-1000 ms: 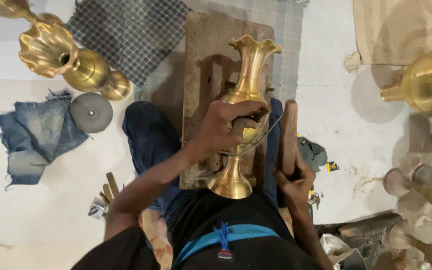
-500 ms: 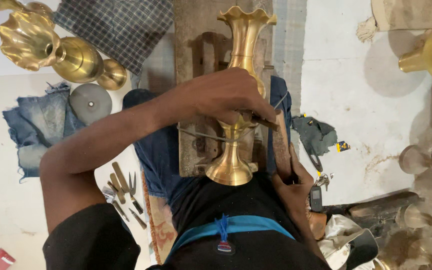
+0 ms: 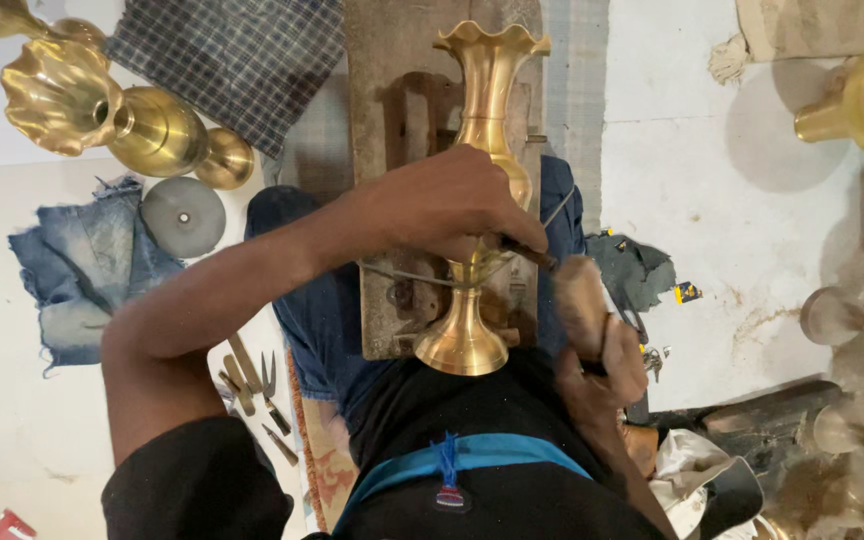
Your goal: The person sits on the floor and hammers a brass vase held on a wooden work block, striking the metal with a wooden mallet to shape its surface. Between strikes they hold a small punch or chisel against the vase and reposition it, working around the body of the vessel.
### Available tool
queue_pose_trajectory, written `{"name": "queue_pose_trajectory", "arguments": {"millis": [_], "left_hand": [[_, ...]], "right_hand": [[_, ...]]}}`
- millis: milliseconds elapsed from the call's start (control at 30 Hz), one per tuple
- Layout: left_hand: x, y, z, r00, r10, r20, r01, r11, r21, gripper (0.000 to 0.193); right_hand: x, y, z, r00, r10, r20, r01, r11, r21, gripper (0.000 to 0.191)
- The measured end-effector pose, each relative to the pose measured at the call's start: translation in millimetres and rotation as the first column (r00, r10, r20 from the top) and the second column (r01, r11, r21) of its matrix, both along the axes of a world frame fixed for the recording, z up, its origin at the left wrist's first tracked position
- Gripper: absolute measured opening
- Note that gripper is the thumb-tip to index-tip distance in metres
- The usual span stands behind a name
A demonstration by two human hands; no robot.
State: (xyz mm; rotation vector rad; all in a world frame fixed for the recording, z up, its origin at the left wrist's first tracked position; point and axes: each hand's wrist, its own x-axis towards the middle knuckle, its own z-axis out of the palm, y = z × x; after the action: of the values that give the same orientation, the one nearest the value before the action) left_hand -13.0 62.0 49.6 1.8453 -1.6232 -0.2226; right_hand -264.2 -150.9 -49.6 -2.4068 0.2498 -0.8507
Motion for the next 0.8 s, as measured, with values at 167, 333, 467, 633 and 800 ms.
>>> {"name": "queue_pose_trajectory", "arguments": {"millis": [167, 333, 467, 633, 800], "left_hand": [[-25, 25, -12, 0.957, 0.264, -0.121, -0.283, 0.942, -0.18, 0.045], [-79, 16, -38, 0.623, 0.495, -0.606, -0.76, 0.565, -0.321, 0.032], [-103, -8, -56, 0.424, 0.608, -0.672, -0.903, 0.223, -0.368, 0.022], [-113, -16, -55, 0.323, 0.776, -0.542, -0.909, 0.096, -0.405, 0.019], [-112, -17, -52, 0.25, 0.79, -0.559, -0.937, 0.052, -0.346, 0.028]], "right_hand": [[3, -9, 39, 0.954, 0.282, -0.099, -0.243, 0.925, 0.293, 0.064], [20, -10, 46, 0.934, 0.322, -0.152, -0.199, 0.826, 0.528, 0.06], [46, -14, 51, 0.892, 0.388, -0.23, -0.198, 0.796, 0.572, 0.072], [90, -17, 84, 0.835, 0.52, -0.178, -0.419, 0.812, 0.406, 0.071], [136, -14, 155, 0.717, 0.688, -0.112, -0.63, 0.708, 0.317, 0.073]]}}
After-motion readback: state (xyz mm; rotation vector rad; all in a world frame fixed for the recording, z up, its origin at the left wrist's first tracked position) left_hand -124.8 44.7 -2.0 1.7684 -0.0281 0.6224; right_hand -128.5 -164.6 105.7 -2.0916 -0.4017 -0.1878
